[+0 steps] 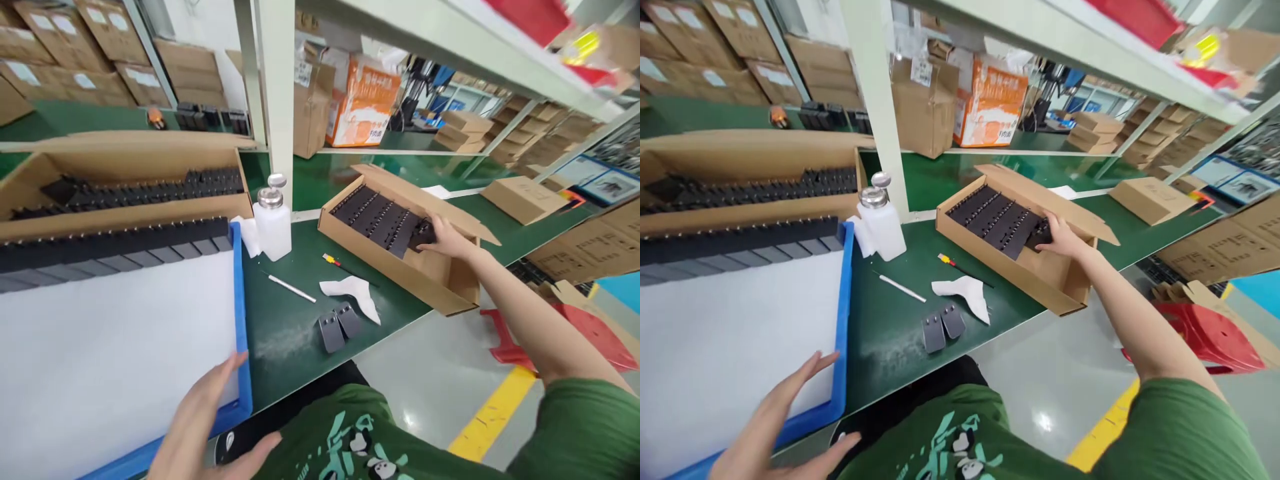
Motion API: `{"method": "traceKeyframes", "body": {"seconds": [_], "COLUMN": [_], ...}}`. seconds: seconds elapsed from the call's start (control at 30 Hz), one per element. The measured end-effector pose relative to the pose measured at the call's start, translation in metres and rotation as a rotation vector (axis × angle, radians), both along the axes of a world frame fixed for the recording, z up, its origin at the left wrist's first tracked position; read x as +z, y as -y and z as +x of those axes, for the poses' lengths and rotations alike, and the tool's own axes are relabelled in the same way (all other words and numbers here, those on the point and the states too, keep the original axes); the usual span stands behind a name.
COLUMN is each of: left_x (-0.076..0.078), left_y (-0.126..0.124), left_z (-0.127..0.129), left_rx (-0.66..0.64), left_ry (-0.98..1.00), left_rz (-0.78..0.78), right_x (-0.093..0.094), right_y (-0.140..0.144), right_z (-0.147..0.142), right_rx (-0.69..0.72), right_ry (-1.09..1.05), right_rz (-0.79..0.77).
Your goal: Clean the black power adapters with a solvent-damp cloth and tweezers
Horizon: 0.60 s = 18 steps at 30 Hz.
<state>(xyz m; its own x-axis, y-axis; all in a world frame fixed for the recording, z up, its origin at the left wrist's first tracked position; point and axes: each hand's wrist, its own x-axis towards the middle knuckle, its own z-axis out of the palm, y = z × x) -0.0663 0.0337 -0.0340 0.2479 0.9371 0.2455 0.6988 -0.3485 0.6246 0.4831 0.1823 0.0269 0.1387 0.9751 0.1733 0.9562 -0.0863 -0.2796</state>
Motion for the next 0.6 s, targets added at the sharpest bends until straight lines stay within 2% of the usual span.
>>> {"method": "traceKeyframes", "body": {"seconds": [0.07,0.17,0.23,0.27,0.3,0.37,0.47,0.6], "left_x": [0.004,0.003,0.001,0.001,0.000,0.002,0.007,0.015], "left_y": [-0.003,-0.019,-0.032,-0.038,-0.043,-0.050,-0.053,-0.053], "left_z": [0.024,0.061,0.081,0.089,0.096,0.104,0.109,0.109], "left_rx": [-0.097,-0.223,-0.260,-0.268,-0.275,-0.278,-0.262,-0.245], "left_ry": [0.001,0.001,0.027,0.045,0.061,0.082,0.071,0.012], "left_rz": [-0.015,-0.076,-0.176,-0.217,-0.248,-0.282,-0.317,-0.335], "right_x": [0.000,-0.005,-0.016,-0.023,-0.032,-0.052,-0.076,-0.086], "right_y": [0.021,0.072,0.108,0.123,0.135,0.150,0.156,0.159], "right_z": [-0.021,-0.083,-0.134,-0.157,-0.178,-0.209,-0.231,-0.241], "right_rx": [-0.004,0.076,0.282,0.418,0.466,0.402,0.283,0.190], "right_ry": [-0.041,-0.164,-0.300,-0.435,-0.573,-0.797,-1.038,-1.163], "right_rz": [0.078,0.175,0.085,-0.030,-0.116,-0.133,-0.065,0.054]}}
